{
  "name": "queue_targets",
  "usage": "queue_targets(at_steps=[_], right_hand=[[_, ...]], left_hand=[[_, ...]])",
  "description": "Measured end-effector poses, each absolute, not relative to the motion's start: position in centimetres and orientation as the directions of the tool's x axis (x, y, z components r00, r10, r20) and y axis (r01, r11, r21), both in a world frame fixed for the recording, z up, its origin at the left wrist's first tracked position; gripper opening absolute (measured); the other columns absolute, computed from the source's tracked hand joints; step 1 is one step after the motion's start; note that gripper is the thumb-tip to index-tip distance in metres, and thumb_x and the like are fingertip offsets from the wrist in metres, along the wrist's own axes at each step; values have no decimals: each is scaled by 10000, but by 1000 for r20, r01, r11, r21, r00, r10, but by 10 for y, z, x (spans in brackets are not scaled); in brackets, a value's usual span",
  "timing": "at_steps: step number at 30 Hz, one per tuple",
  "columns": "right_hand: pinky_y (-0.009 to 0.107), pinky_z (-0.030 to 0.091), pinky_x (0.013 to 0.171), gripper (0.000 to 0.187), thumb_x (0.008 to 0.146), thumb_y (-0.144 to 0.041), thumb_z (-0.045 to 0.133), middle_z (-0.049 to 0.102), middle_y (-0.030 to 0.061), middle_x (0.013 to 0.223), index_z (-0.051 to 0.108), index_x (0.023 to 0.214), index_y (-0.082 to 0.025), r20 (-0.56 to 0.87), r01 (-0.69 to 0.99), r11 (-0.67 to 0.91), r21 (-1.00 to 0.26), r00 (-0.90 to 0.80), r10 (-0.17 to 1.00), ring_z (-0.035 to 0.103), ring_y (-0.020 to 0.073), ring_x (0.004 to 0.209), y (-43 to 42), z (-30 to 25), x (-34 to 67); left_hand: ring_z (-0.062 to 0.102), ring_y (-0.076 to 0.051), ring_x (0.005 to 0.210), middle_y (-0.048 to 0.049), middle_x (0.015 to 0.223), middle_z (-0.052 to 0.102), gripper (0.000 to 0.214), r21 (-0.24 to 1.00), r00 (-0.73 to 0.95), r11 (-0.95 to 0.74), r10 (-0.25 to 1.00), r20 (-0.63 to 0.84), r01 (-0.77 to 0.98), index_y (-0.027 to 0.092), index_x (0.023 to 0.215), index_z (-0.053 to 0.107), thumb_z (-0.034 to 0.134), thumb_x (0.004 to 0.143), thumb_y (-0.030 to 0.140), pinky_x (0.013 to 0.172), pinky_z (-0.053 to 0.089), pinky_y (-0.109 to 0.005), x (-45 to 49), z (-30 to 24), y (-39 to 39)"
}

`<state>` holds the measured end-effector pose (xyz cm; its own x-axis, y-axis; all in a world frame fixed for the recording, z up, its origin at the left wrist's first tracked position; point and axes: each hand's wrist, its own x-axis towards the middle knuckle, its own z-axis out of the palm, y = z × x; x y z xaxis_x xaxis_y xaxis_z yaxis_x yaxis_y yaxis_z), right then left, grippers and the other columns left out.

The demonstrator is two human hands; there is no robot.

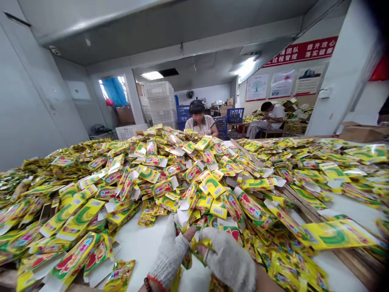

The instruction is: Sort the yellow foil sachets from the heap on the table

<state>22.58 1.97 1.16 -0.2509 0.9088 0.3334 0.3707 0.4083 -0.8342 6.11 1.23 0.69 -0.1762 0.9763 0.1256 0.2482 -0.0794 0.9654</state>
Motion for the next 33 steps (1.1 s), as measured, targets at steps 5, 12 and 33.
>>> queue_targets(at_steps=[5, 12, 33], right_hand=[[348, 549, 777, 284, 863, -454, 542, 738, 79, 866, 693, 889, -215, 364, 320, 326, -890, 66, 929, 675, 245, 812, 28, 26, 232], [371, 532, 790, 195, 841, -374, 577, 734, 85, 863, 691, 876, -220, 398, 535, 379, -755, -86, 913, 666, 265, 827, 33, 12, 225], [393, 477, 853, 176, 930, -281, 458, 653, 95, 920, 586, 845, -197, 483, 683, 450, -576, -159, 861, 605, 248, 889, 34, 6, 210]], left_hand=[[636, -244, 769, -36, 774, 638, 545, 707, -165, -122, 931, 325, 697, 183, 1136, 607, 733, 645, 380, 705, 501, -331, 56, -4, 5], [598, -308, 1065, -132, 1191, 621, 592, 395, 8, -116, 965, 264, 911, 199, 1270, 562, 641, 701, 342, 920, 467, -407, 56, -13, -5], [649, -321, 1064, -160, 1168, 678, 570, 435, 40, -180, 949, 312, 882, 192, 1212, 587, 663, 659, 307, 897, 533, -403, 54, -30, -4]])
